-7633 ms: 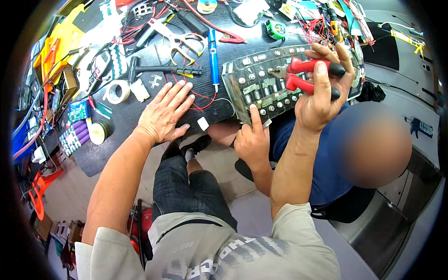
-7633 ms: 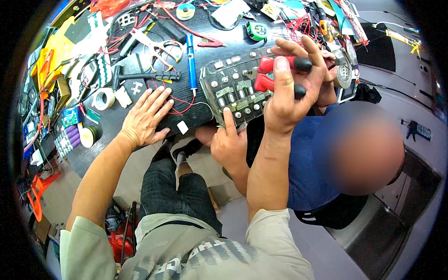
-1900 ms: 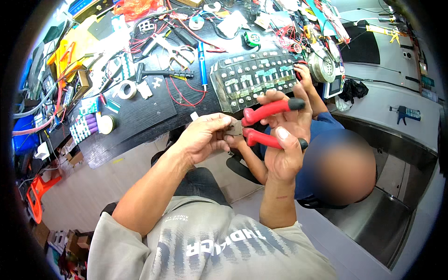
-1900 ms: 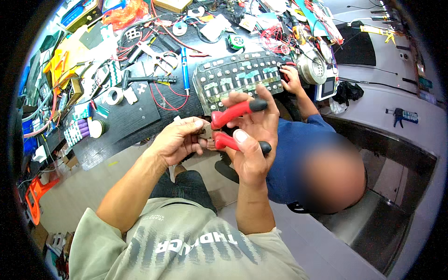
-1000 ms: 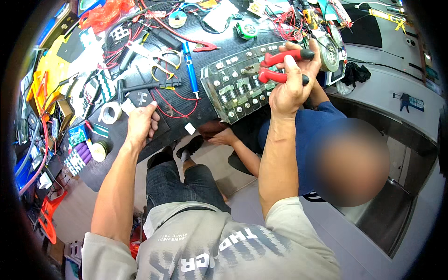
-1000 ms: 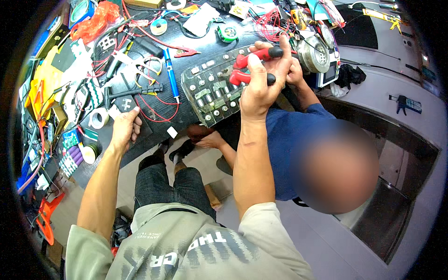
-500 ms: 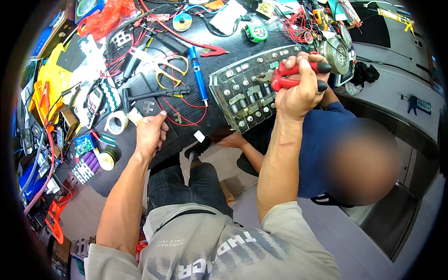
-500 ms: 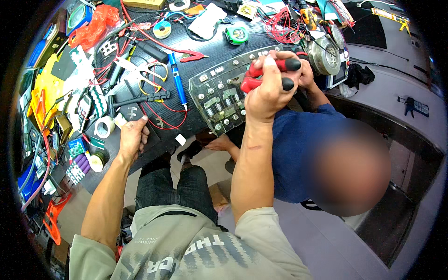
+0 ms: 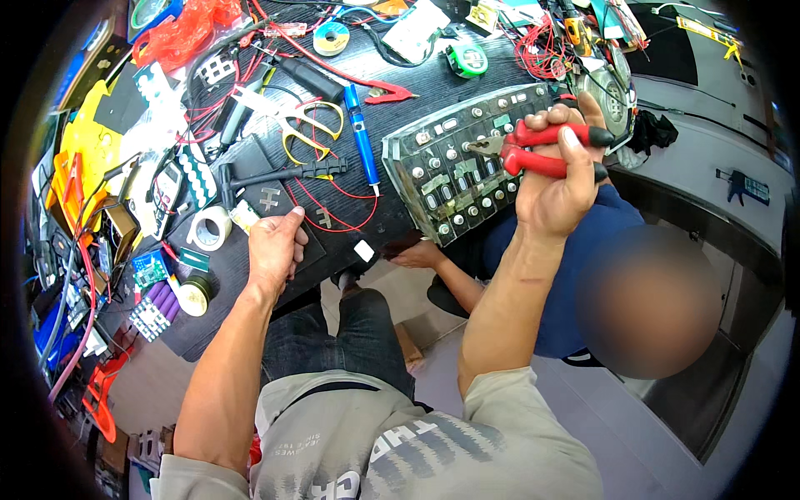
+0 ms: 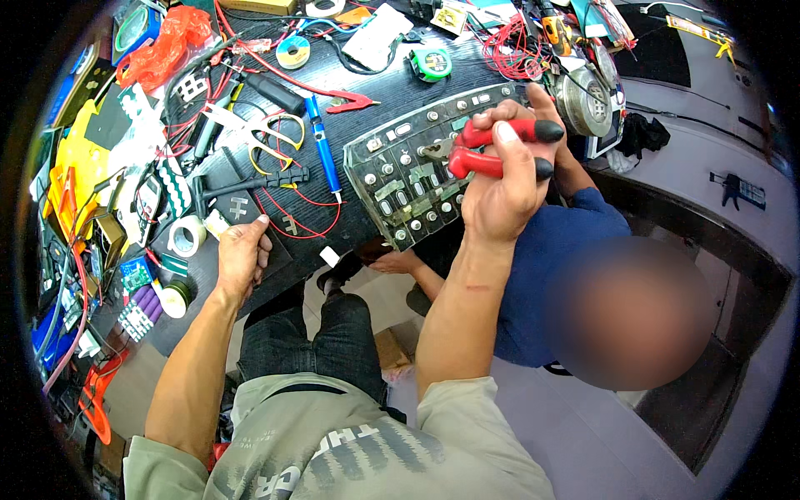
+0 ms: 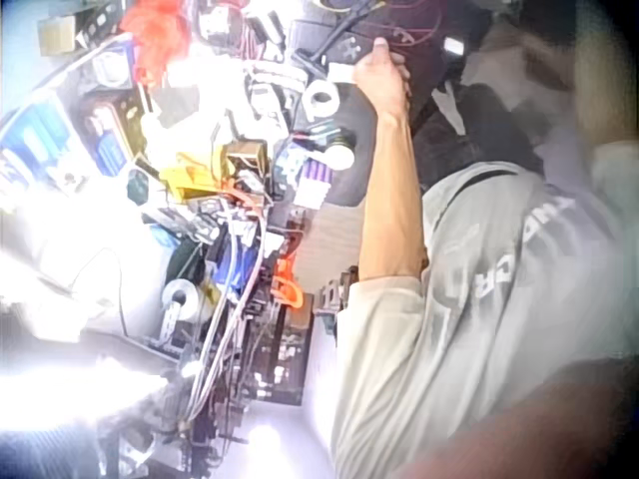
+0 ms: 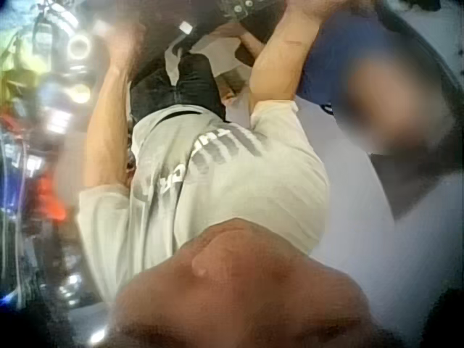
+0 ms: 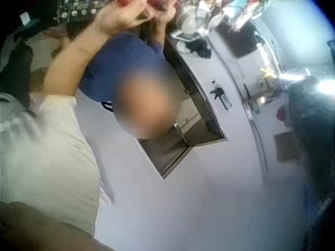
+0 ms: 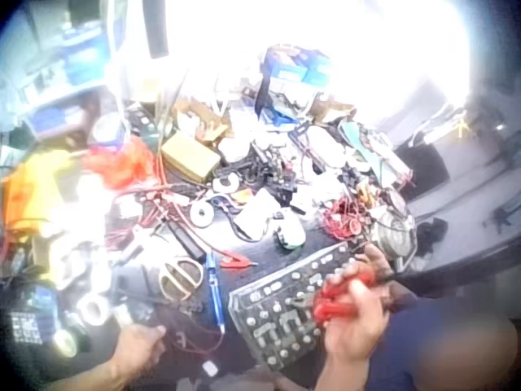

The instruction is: The person holds and uses pliers to strip and manipulate wires on an electronic component board on a workbench, while another person assists by holding wires and components.

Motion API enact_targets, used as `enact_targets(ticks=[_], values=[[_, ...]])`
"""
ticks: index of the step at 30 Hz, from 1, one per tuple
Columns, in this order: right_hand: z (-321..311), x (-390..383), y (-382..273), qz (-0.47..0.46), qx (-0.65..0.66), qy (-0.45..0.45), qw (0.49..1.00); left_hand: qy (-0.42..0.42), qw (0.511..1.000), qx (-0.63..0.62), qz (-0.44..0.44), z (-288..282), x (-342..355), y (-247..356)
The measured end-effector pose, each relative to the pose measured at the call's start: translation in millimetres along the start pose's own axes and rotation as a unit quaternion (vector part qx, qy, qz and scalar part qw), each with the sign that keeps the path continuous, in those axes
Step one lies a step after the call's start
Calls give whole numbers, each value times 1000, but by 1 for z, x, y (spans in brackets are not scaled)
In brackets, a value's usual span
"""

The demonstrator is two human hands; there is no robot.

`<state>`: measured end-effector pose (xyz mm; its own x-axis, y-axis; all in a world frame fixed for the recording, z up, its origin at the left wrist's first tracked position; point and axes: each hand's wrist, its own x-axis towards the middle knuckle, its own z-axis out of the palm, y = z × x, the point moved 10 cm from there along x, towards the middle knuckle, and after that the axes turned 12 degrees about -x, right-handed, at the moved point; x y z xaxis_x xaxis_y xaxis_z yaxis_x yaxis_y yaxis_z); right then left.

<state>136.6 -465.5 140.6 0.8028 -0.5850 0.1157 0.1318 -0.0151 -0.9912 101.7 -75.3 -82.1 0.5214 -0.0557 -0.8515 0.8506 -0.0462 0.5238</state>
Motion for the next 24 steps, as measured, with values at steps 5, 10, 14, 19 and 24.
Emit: enact_targets(ticks=[5,10,14,19,24], values=[[-4,22,18,45,11,38,998,-9,1000,-4,6,1,2,-1],[14,-2,1,-72,-69,64,993,-15,1000,1,20,3,-2,2],[15,-27,-5,-135,-64,90,985,-5,999,18,42,-1,-1,0],[16,-66,-11,-276,-85,72,955,-13,998,23,52,0,-2,1],[45,-115,-6,-398,-212,22,892,-29,997,7,77,1,-5,1]])
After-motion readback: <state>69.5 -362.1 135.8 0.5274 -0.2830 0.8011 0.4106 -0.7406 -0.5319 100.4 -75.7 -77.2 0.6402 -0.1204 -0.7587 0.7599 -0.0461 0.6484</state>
